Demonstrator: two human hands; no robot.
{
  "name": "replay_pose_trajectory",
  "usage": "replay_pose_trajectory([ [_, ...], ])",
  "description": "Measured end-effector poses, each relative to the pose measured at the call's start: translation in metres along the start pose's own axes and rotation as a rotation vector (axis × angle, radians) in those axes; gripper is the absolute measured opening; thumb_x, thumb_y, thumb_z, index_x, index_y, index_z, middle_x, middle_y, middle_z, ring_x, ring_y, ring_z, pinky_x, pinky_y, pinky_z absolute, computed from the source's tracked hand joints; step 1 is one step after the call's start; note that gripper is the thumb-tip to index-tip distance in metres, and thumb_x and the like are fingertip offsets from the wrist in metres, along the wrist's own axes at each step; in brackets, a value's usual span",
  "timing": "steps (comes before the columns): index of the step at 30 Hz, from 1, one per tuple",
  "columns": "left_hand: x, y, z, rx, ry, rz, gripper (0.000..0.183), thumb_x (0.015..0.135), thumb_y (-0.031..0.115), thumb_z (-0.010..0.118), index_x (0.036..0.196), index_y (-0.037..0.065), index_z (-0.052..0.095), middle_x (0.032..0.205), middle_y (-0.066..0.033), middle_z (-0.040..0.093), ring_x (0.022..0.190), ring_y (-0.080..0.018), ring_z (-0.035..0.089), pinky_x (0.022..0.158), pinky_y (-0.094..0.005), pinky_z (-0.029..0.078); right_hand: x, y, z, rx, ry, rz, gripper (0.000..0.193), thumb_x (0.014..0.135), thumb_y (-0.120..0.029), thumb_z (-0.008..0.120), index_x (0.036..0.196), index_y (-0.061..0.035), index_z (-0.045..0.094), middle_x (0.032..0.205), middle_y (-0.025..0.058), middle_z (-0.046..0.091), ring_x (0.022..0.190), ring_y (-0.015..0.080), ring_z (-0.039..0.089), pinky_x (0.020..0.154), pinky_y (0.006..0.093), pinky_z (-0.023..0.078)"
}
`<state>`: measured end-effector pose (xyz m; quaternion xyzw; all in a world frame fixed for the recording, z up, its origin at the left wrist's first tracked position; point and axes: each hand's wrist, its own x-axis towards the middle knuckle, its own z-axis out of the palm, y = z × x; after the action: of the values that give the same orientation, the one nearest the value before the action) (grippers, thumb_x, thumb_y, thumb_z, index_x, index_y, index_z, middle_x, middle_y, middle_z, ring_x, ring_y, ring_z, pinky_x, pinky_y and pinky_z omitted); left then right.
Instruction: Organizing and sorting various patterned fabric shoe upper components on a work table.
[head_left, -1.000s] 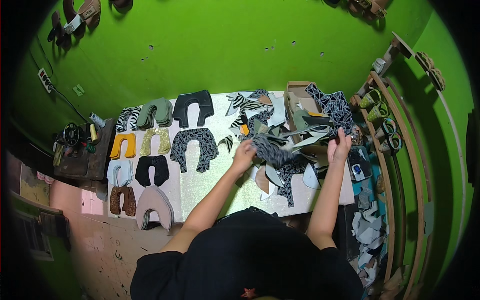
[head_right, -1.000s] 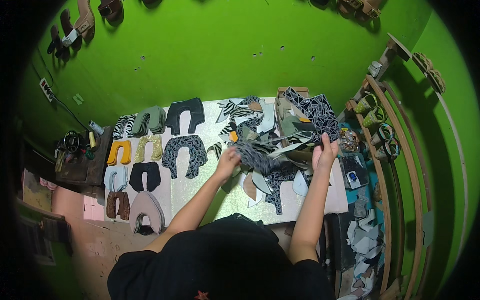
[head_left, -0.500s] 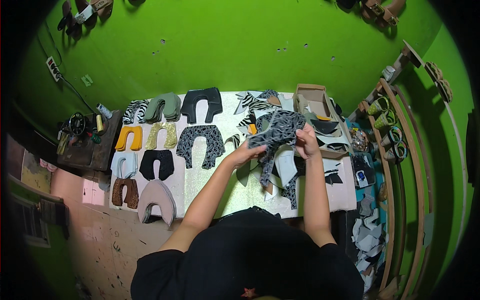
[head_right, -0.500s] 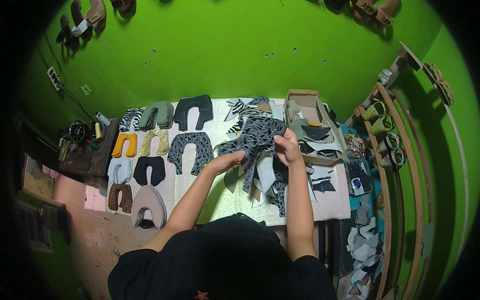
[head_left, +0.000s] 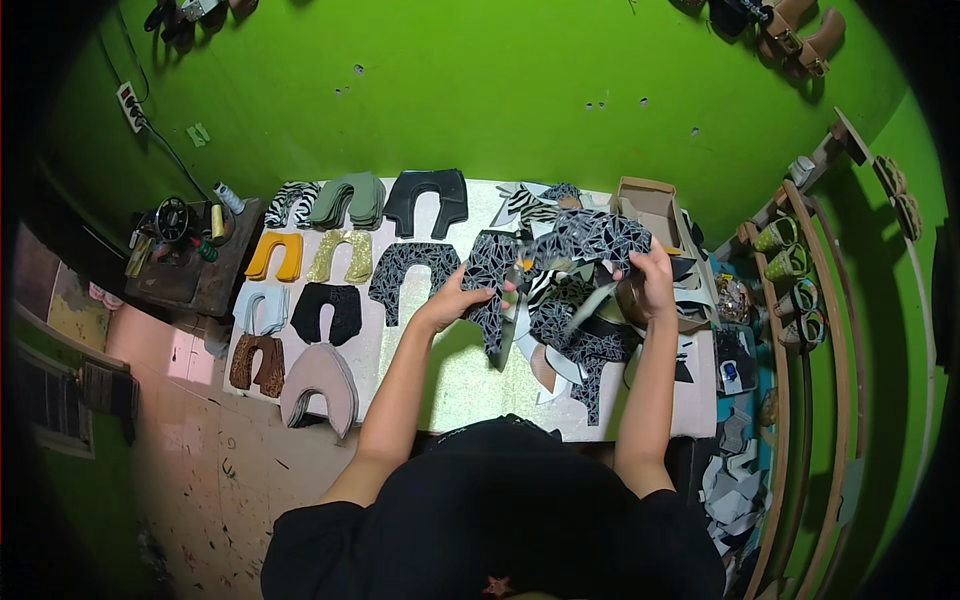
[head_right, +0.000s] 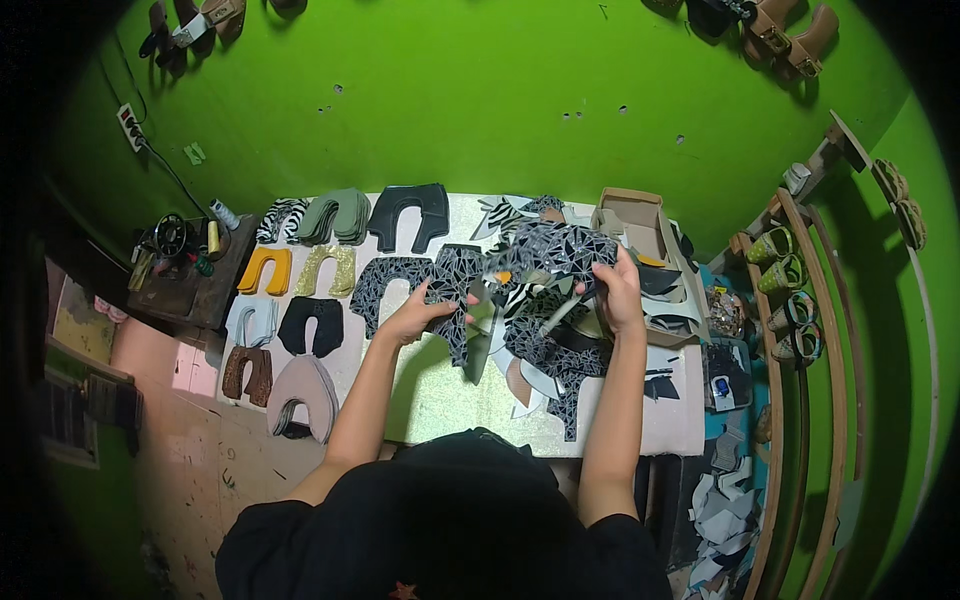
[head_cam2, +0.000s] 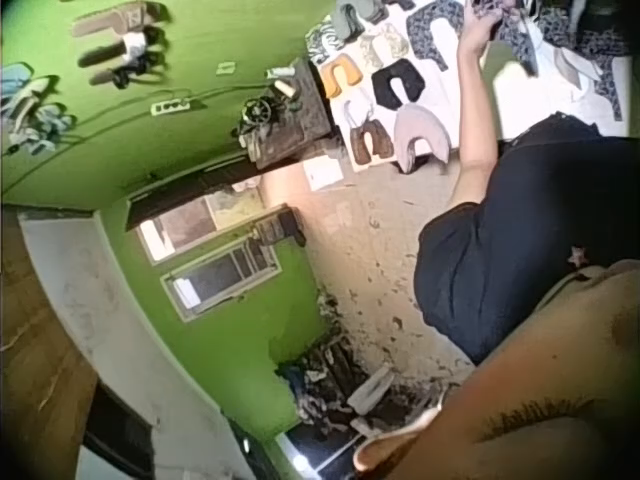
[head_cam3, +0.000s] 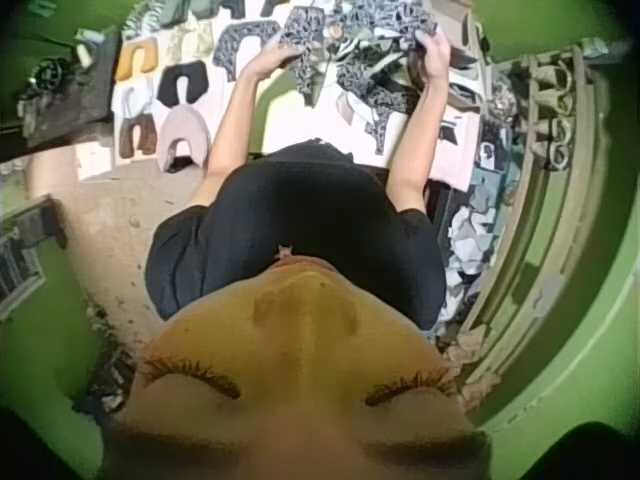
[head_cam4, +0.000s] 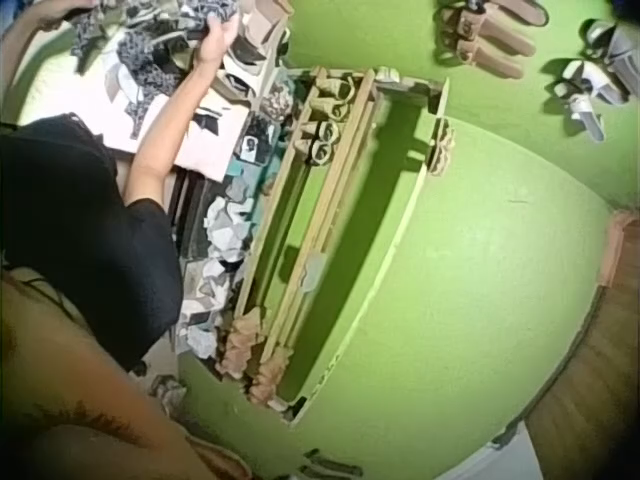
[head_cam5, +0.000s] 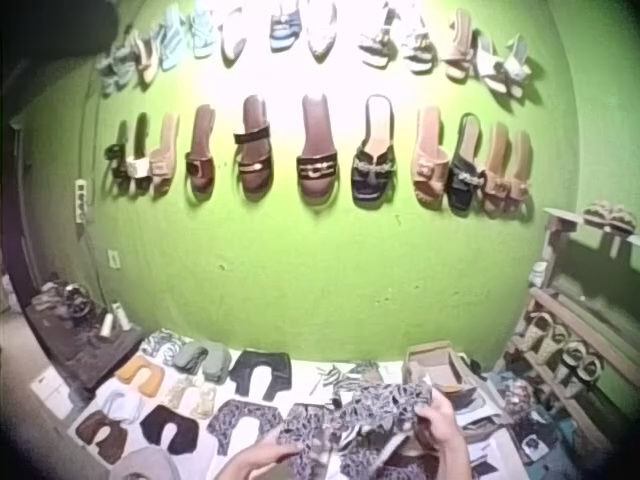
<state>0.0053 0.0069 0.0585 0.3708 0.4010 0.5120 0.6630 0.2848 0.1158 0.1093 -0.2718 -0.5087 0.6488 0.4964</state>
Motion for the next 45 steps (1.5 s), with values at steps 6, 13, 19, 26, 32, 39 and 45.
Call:
replay_pose_trajectory([
  [6, 0.001, 0.001, -0.012, -0.067, -0.057, -0.090, 0.036, 0.089, 0.018, 0.047, 0.120, 0.002, 0.040, 0.102, -0.0123, 0.058, 0.086, -0.0183, 0.061, 0.075, -0.0307, 0.052, -0.004, -0.024, 0.019, -0.125, -0.369, 0.218, 0.046, 0.071, 0.008, 0.060, 0.111, -0.0008, 0.039, 0.092, 0.0100, 0.057, 0.073, 0.0140, 0.059, 0.058, 0.0270, 0.054],
  [13, 0.001, 0.006, -0.006, 0.009, -0.012, -0.150, 0.041, 0.091, 0.034, 0.042, 0.116, 0.002, 0.048, 0.107, -0.0103, 0.057, 0.093, -0.0156, 0.057, 0.081, -0.0305, 0.048, 0.001, -0.016, 0.082, -0.709, -0.630, 0.135, 0.032, 0.071, -0.006, 0.068, 0.100, 0.0017, 0.058, 0.095, 0.0088, 0.062, 0.087, 0.0130, 0.056, 0.079, 0.0270, 0.045],
  [19, -0.006, 0.013, 0.009, 0.130, -0.112, -0.141, 0.068, 0.083, 0.055, 0.041, 0.127, 0.003, 0.039, 0.131, -0.0132, 0.038, 0.124, -0.0225, 0.028, 0.103, -0.0371, 0.019, 0.002, -0.003, 0.105, -0.852, -0.750, -0.039, 0.028, 0.072, -0.005, 0.064, 0.100, -0.0034, 0.062, 0.092, 0.0103, 0.063, 0.079, 0.0132, 0.059, 0.073, 0.0267, 0.046],
  [26, 0.000, 0.003, 0.009, -0.082, -0.456, -0.005, 0.065, 0.078, 0.041, 0.058, 0.123, 0.001, 0.034, 0.107, -0.0222, 0.054, 0.094, -0.0303, 0.059, 0.083, -0.0374, 0.048, 0.000, 0.003, 0.117, -0.898, -0.605, -0.226, 0.031, 0.069, -0.003, 0.063, 0.100, -0.0012, 0.058, 0.091, 0.0115, 0.061, 0.083, 0.0215, 0.060, 0.076, 0.0301, 0.046],
  [32, -0.006, 0.006, 0.018, -0.127, -0.414, 0.013, 0.065, 0.075, 0.036, 0.063, 0.122, 0.002, 0.034, 0.106, -0.0247, 0.054, 0.093, -0.0312, 0.060, 0.082, -0.0409, 0.049, 0.000, 0.011, 0.102, -0.747, -0.445, -0.116, 0.027, 0.071, -0.005, 0.065, 0.097, -0.0014, 0.059, 0.092, 0.0060, 0.061, 0.083, 0.0138, 0.056, 0.076, 0.0272, 0.044],
  [39, -0.011, 0.009, 0.022, -0.146, -0.400, 0.029, 0.049, 0.078, 0.017, 0.058, 0.118, 0.000, 0.035, 0.093, -0.0186, 0.058, 0.084, -0.0287, 0.062, 0.073, -0.0382, 0.052, 0.003, 0.020, 0.093, -0.679, -0.379, -0.181, 0.024, 0.070, -0.013, 0.066, 0.092, -0.0041, 0.062, 0.087, 0.0061, 0.060, 0.081, 0.0179, 0.056, 0.074, 0.0281, 0.043],
  [45, -0.015, 0.008, 0.017, -0.216, -0.306, 0.003, 0.032, 0.082, 0.011, 0.055, 0.110, 0.000, 0.044, 0.087, -0.0137, 0.059, 0.077, -0.0251, 0.063, 0.069, -0.0344, 0.054, 0.010, 0.048, 0.068, -0.566, -0.081, -0.326, 0.031, 0.079, -0.022, 0.059, 0.106, -0.0063, 0.055, 0.101, 0.0048, 0.054, 0.096, 0.0169, 0.051, 0.082, 0.0291, 0.039],
])
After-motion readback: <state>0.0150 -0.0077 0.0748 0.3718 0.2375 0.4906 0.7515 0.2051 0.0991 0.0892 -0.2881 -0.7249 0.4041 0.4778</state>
